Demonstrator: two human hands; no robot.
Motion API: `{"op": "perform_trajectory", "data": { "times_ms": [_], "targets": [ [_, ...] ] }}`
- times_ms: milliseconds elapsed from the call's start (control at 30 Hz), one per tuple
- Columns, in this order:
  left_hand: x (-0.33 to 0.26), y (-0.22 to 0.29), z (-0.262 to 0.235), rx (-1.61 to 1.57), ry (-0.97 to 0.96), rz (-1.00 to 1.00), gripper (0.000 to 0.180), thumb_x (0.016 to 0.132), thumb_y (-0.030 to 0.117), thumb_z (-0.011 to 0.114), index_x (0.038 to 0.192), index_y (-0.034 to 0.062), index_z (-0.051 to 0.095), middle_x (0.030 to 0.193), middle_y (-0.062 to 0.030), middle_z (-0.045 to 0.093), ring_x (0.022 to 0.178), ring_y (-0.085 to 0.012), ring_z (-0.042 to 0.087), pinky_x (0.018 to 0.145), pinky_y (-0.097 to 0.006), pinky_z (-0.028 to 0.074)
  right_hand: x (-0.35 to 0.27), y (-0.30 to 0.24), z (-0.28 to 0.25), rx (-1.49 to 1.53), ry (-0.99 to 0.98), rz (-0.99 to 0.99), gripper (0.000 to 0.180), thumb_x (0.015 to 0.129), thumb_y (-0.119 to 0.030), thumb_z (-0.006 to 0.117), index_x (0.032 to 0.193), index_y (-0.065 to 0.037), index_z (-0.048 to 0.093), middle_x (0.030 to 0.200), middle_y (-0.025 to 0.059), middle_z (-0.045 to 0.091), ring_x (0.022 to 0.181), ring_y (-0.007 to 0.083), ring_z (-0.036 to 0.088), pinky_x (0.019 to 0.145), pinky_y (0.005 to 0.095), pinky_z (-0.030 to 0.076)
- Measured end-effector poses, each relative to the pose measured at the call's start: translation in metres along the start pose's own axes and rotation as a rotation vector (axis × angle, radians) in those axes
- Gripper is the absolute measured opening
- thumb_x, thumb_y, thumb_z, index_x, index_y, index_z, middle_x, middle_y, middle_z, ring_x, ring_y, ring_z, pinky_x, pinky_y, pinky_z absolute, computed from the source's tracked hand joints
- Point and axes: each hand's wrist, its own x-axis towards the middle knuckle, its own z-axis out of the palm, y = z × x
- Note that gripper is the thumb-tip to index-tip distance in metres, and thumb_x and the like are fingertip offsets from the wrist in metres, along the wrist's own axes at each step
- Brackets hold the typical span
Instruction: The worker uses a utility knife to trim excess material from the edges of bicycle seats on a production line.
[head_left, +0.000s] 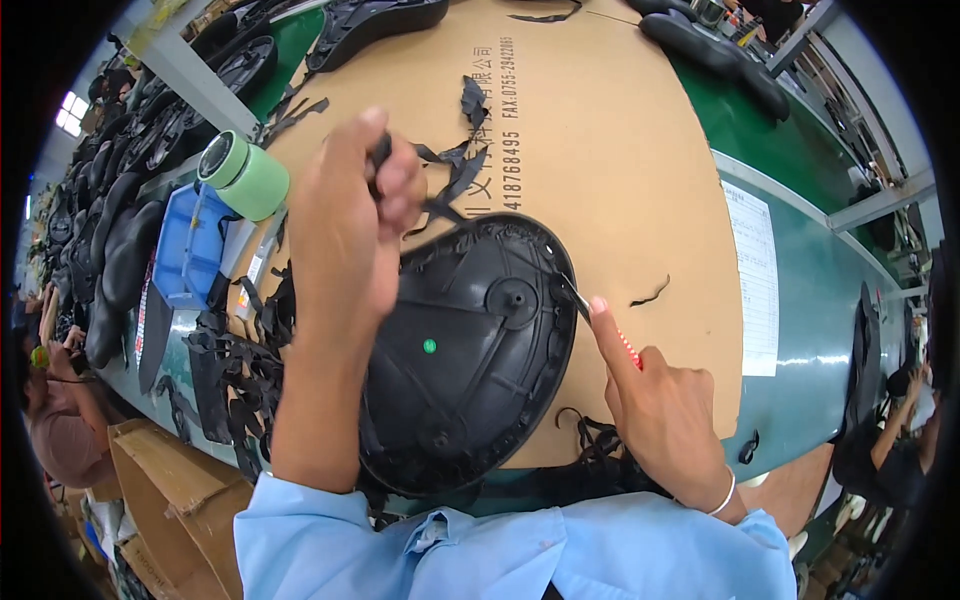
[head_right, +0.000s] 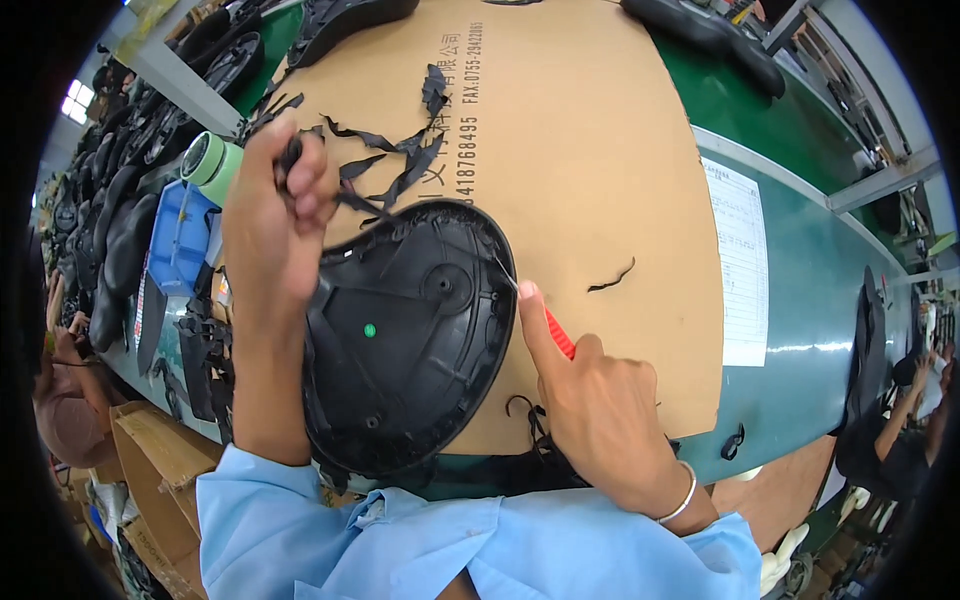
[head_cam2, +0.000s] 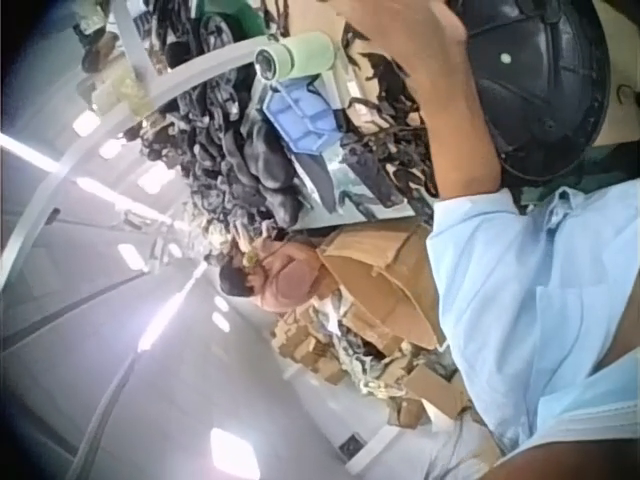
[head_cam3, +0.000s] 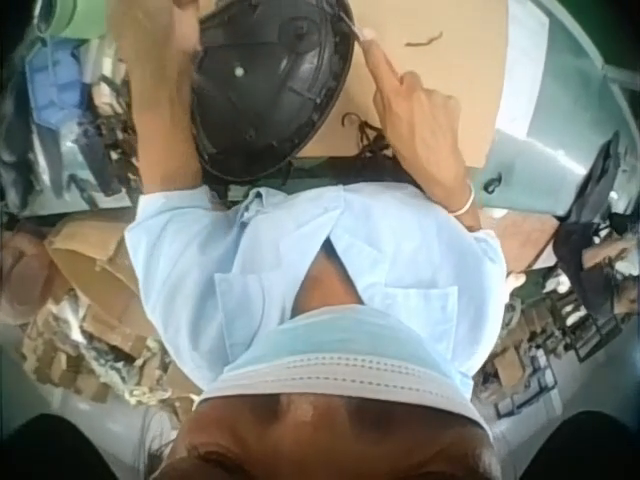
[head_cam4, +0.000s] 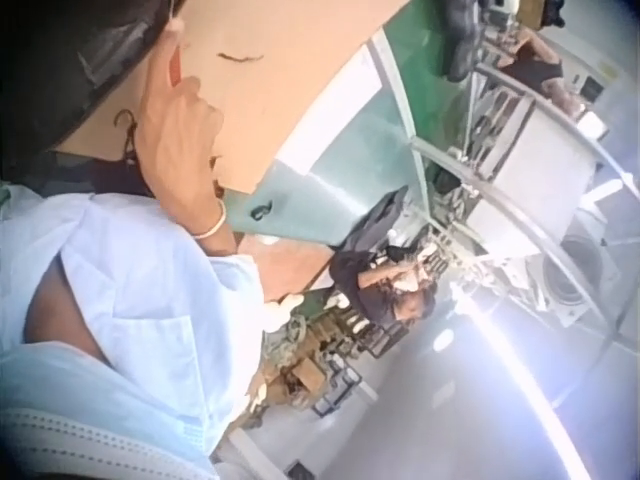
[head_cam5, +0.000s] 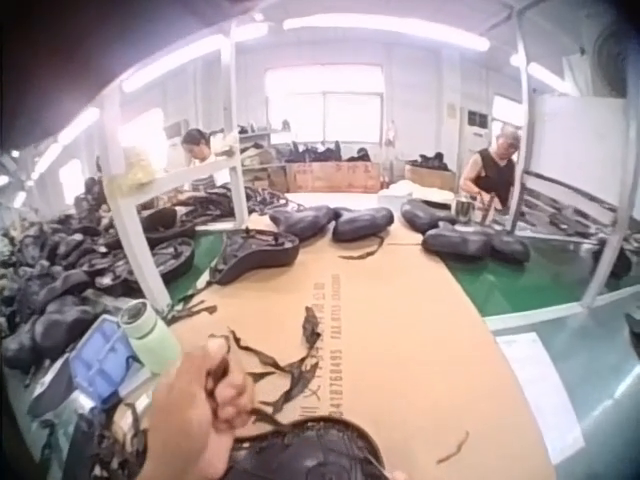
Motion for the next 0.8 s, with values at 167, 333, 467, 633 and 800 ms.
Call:
{"op": "perform_trajectory", "data": {
  "times_ms": [167,333,467,633,800],
  "targets": [
    [-0.023,-0.013,0.024,1.477,-0.179,0.679,0.025,0.081,0.028,0.064,0.084,0.0033,0.062,0.073,-0.0129,0.064,0.059,-0.0280,0.056,0.060,-0.036,0.043,0.019,0.016,-0.010,-0.050,0.120,-0.077,0.065,0.080,-0.011,0.058,0.142,-0.016,0.037,0.057,0.0088,0.050,0.040,0.0229,0.049,0.039,0.0373,0.034],
    [0.001,-0.014,0.018,0.824,-0.156,-0.372,0.020,0.075,0.021,0.066,0.070,0.0019,0.067,0.069,-0.0027,0.058,0.071,-0.0134,0.051,0.065,-0.027,0.037,0.014,0.010,0.010,-0.072,0.180,-0.074,0.065,0.081,-0.012,0.058,0.142,-0.014,0.037,0.057,0.0093,0.052,0.040,0.0235,0.050,0.040,0.0372,0.036],
    [-0.001,-0.019,-0.012,0.031,0.021,-0.001,0.013,0.077,0.012,0.063,0.072,0.0007,0.063,0.076,-0.0014,0.056,0.078,-0.0096,0.048,0.068,-0.027,0.038,-0.020,-0.009,0.013,0.043,0.075,0.063,0.067,0.080,-0.013,0.060,0.142,-0.008,0.036,0.055,0.0101,0.051,0.040,0.0242,0.050,0.041,0.0386,0.038],
    [-0.045,-0.001,0.013,-0.378,-0.205,0.097,0.016,0.081,0.013,0.063,0.073,-0.0006,0.059,0.086,-0.0062,0.061,0.088,-0.0133,0.055,0.071,-0.033,0.046,-0.036,-0.008,0.013,0.155,0.142,0.066,0.059,0.081,-0.012,0.058,0.138,-0.011,0.042,0.055,0.0104,0.054,0.041,0.0267,0.051,0.043,0.0406,0.038],
    [-0.049,-0.028,0.028,1.420,-0.399,0.662,0.008,0.075,0.008,0.064,0.075,0.0000,0.064,0.078,-0.0149,0.060,0.091,-0.0236,0.055,0.077,-0.035,0.045,0.005,0.017,-0.008,0.085,0.115,-0.046,0.052,0.083,-0.012,0.057,0.134,-0.017,0.048,0.056,0.0089,0.056,0.045,0.0283,0.053,0.046,0.0395,0.039]
  ]
}}
